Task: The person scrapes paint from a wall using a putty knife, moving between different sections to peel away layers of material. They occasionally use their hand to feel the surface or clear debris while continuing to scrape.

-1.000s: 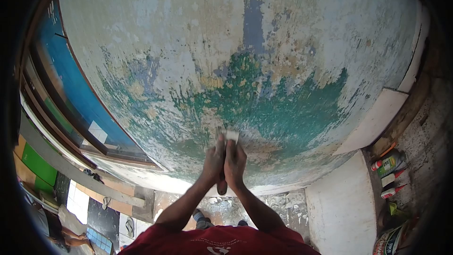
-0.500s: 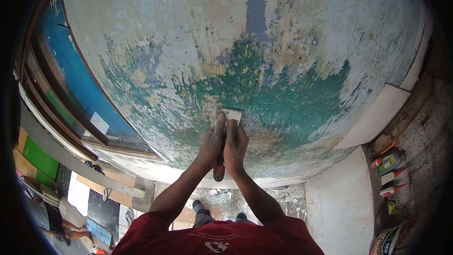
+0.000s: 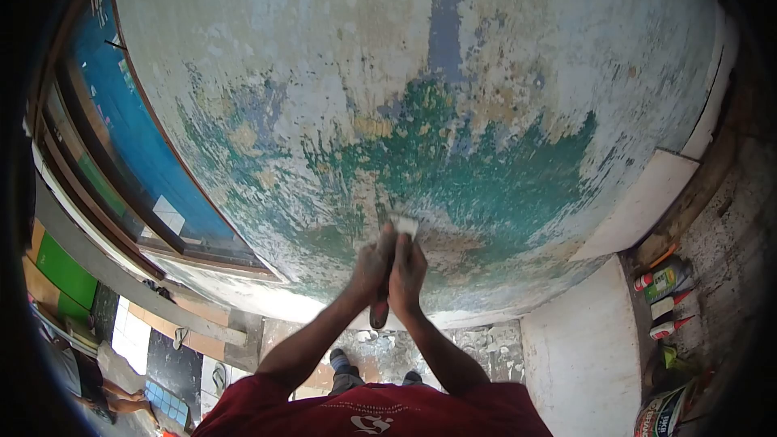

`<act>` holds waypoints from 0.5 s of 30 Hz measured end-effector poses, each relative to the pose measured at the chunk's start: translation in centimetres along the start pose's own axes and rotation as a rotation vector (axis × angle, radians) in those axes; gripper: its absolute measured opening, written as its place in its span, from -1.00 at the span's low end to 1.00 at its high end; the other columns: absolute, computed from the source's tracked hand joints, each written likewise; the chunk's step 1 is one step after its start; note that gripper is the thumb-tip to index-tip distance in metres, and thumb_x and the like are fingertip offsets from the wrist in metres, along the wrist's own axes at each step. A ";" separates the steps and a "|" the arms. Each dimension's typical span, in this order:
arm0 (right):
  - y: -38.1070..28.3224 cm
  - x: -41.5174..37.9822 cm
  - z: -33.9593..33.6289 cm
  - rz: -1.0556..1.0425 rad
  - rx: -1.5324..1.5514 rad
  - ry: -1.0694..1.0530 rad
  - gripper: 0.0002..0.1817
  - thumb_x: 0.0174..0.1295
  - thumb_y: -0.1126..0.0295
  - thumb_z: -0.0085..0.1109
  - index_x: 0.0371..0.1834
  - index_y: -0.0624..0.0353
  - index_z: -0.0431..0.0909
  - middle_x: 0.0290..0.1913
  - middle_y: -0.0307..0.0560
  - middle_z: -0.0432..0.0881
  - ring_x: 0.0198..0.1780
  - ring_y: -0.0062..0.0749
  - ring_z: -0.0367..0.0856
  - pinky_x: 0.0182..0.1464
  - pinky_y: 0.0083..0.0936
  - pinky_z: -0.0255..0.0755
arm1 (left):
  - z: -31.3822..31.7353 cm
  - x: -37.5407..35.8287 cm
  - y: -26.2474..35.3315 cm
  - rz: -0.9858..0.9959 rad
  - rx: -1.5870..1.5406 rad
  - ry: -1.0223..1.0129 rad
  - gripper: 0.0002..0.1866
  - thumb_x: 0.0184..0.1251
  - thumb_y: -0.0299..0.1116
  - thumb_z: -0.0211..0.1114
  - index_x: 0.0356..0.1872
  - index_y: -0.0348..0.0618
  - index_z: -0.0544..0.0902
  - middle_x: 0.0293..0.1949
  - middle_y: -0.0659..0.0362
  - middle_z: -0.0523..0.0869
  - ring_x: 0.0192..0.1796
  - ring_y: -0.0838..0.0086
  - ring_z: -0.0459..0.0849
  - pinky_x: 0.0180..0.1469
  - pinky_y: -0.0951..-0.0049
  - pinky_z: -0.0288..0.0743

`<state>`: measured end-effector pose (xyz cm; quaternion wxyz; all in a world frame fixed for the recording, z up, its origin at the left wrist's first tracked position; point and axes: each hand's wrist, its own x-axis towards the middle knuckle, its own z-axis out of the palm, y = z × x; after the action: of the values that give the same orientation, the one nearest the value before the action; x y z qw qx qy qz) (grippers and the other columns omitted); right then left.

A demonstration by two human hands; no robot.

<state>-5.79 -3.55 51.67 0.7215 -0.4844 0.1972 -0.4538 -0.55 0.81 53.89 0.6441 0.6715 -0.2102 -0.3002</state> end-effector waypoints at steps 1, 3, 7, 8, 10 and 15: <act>1.0 -0.5 -0.7 0.000 -0.058 0.028 -0.66 0.40 0.20 -0.12 -0.25 0.30 0.48 -0.39 -0.20 0.51 -0.32 -0.66 0.39 -0.30 -0.60 0.29 | -0.1 -0.4 -0.5 -0.028 0.058 -0.036 -0.32 0.34 0.22 -0.07 -0.32 -0.35 0.63 -0.53 0.16 0.58 -0.43 0.58 0.48 -0.40 0.53 0.39; 1.1 -0.6 -0.9 0.070 -0.029 0.047 -0.66 0.40 0.21 -0.12 -0.25 0.30 0.48 -0.39 -0.21 0.50 -0.33 -0.68 0.37 -0.31 -0.63 0.27 | 0.3 -0.1 -1.5 -0.054 -0.064 -0.044 -0.31 0.34 0.22 -0.08 -0.31 -0.36 0.62 -0.55 0.16 0.57 -0.44 0.59 0.48 -0.42 0.53 0.38; -1.2 0.4 0.5 0.011 -0.027 -0.004 -0.67 0.40 0.19 -0.11 -0.32 0.26 0.45 -0.46 -0.29 0.43 -0.40 -0.70 0.32 -0.37 -0.65 0.23 | -0.1 -0.4 2.0 -0.046 -0.084 -0.080 -0.34 0.35 0.19 -0.06 -0.35 -0.35 0.61 -0.59 0.19 0.55 -0.50 0.61 0.45 -0.48 0.53 0.33; -1.6 0.7 0.6 0.006 -0.033 -0.018 -0.67 0.40 0.18 -0.11 -0.34 0.23 0.45 -0.46 -0.31 0.42 -0.41 -0.71 0.32 -0.38 -0.66 0.23 | -0.1 -0.5 3.0 -0.043 -0.135 -0.097 -0.36 0.35 0.17 -0.04 -0.40 -0.35 0.60 -0.60 0.21 0.53 -0.53 0.62 0.44 -0.52 0.54 0.30; -2.1 0.8 0.6 0.012 -0.022 -0.056 -0.67 0.40 0.16 -0.10 -0.41 0.19 0.41 -0.49 -0.35 0.36 -0.44 -0.74 0.27 -0.42 -0.68 0.19 | -0.1 -0.8 3.3 -0.026 -0.198 -0.115 -0.36 0.35 0.15 -0.01 -0.46 -0.36 0.60 -0.63 0.22 0.52 -0.56 0.60 0.43 -0.53 0.53 0.30; -0.3 0.1 0.2 -0.027 -0.007 0.032 -0.65 0.40 0.20 -0.11 -0.34 0.29 0.45 -0.52 -0.32 0.39 -0.44 -0.70 0.27 -0.41 -0.64 0.19 | 0.4 0.3 -0.4 -0.003 -0.041 -0.008 -0.30 0.33 0.20 -0.05 -0.42 -0.41 0.61 -0.60 0.13 0.56 -0.50 0.57 0.47 -0.48 0.48 0.36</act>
<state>-5.76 -3.54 52.04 0.7104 -0.4821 0.2037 -0.4705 -0.66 0.34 53.46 0.6565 0.6571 -0.2054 -0.3084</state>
